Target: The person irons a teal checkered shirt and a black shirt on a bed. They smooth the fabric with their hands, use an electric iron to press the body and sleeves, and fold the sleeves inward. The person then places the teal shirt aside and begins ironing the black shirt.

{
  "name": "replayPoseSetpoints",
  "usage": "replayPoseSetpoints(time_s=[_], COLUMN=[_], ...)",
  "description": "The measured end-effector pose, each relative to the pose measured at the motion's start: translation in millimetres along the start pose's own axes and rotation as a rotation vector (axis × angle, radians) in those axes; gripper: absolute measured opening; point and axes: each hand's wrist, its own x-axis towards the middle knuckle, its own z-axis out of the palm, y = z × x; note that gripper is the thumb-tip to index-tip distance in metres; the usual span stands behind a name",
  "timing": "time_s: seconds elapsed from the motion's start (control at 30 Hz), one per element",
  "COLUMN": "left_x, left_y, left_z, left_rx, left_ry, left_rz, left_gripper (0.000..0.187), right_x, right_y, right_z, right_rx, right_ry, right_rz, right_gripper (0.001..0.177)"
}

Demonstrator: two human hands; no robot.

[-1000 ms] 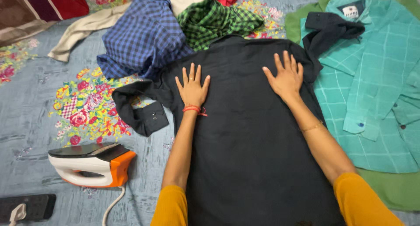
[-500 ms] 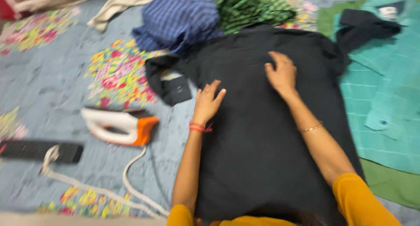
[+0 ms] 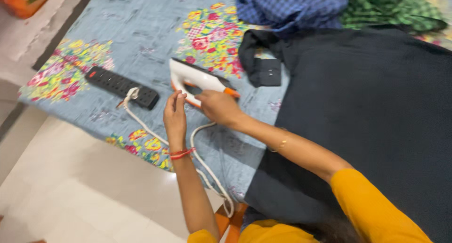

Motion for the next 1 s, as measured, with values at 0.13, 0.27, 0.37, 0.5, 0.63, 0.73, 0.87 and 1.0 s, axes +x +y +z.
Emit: replayPoseSetpoints(time_s=[0.13,0.27,0.37,0.5,0.63,0.73,0.87,1.0], left_x=[8,13,16,14,9,8,19,26], left_y=[-34,-48,-54,-50,-33,-29,-42,-46], left_z=[-15,-20,-22,-24,-22,-11,28,113], left_rx=[-0.041,-0.032,-0.101,-0.143,-0.141,-0.113,-0.051,0.061], left_ry=[0.048,0.051,0.035,0.043,-0.027,-0.111,-0.274,-0.449], left_rz=[-0.042,-0.050,-0.055,-0.047,-0.011,-0.032,0.024,0.107], left_gripper=[0.039,0.040,0.040,0.040,0.041,0.040,0.037,0.034], right_x=[9,5,10,34,47,21,-42,-92], right_y=[2,7,15,20,4,5,6,13], right_z=[71,94,81,22,-69,-154,-251,-294], right_rx=[-0.341,-0.543,-0.549,-0.413,-0.074,0.260,0.401,0.133], right_ry=[0.001,0.037,0.052,-0.072,-0.086,-0.014,0.047,0.058], right_rz=[-0.032,-0.025,0.024,0.013,0.434,0.650,0.742,0.947], right_gripper=[0.032,0.050,0.041,0.036,0.047,0.042,0.037,0.042])
